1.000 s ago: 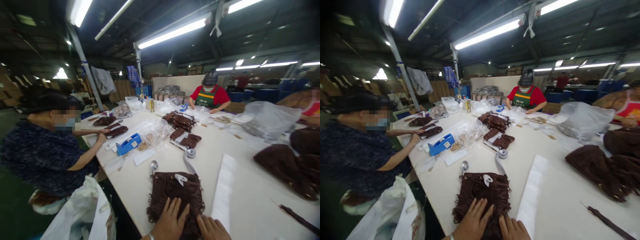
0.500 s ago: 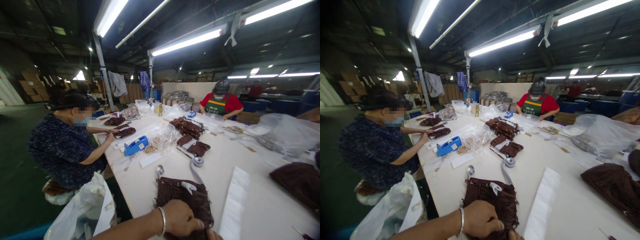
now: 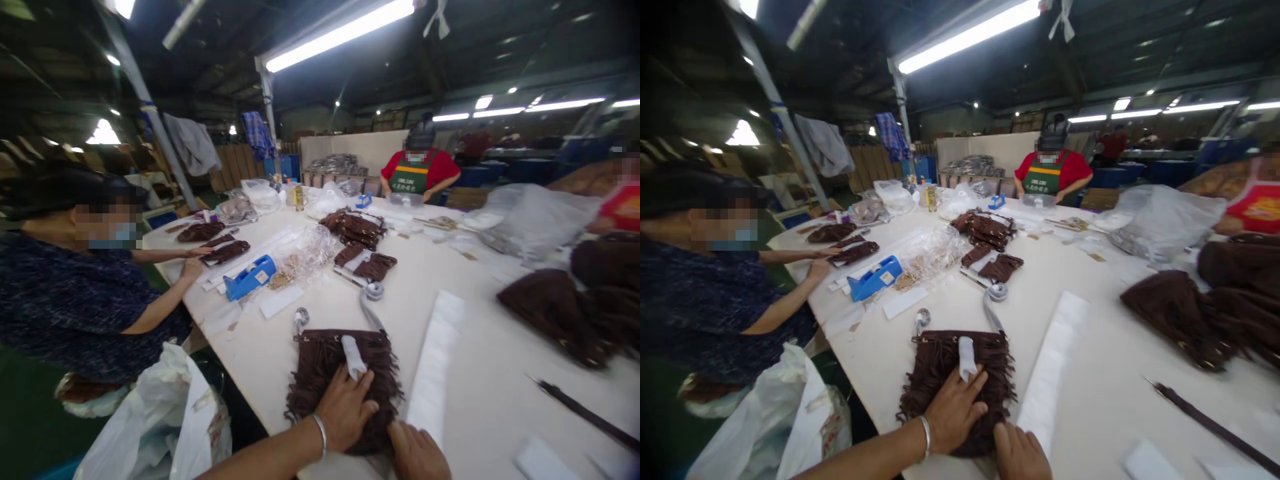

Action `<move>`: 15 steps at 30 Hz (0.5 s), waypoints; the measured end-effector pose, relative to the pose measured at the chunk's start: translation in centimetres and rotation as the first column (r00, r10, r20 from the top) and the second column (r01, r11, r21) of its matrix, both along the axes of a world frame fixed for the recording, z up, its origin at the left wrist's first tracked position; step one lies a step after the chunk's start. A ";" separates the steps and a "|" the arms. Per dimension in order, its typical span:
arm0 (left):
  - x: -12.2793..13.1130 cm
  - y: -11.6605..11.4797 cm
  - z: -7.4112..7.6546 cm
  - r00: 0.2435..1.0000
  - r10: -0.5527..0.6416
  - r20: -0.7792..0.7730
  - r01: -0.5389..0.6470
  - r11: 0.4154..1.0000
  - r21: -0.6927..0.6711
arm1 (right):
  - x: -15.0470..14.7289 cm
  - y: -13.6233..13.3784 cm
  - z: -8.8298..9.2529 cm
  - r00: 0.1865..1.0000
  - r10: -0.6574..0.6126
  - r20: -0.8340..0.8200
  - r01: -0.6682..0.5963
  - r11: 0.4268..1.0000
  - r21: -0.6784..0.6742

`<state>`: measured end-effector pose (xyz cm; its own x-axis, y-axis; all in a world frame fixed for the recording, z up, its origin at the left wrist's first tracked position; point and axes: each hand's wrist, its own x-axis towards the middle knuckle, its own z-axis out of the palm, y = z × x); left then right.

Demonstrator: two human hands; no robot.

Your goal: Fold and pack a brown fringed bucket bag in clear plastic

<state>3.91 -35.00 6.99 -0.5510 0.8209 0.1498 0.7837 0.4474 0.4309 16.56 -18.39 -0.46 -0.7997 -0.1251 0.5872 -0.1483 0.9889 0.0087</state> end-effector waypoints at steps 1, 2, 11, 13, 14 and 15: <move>0.0 0.3 -0.1 1.000 -0.002 -0.020 0.001 1.000 -0.023 | 0.5 -0.4 1.3 0.996 -0.042 0.076 0.046 0.997 -0.057; 0.0 0.5 -0.3 0.999 -0.003 -0.044 0.001 0.999 -0.044 | 0.9 -0.8 2.6 0.984 -0.074 0.159 0.094 0.988 -0.121; -0.3 1.0 -2.0 0.987 -0.049 -0.151 0.036 0.995 -0.088 | -0.9 0.8 8.2 0.823 -0.013 0.567 0.460 0.601 -0.654; -0.3 1.0 -2.2 0.988 -0.036 -0.152 0.021 0.995 -0.098 | -1.9 1.1 7.5 0.785 0.044 0.618 0.475 0.597 -0.646; -0.2 1.0 -2.3 0.988 -0.030 -0.149 0.015 0.994 -0.105 | -2.2 1.1 7.2 0.779 0.053 0.625 0.472 0.606 -0.640; -0.2 1.1 -2.4 0.989 -0.026 -0.147 0.010 0.994 -0.112 | -2.5 1.2 6.9 0.776 0.054 0.628 0.470 0.615 -0.634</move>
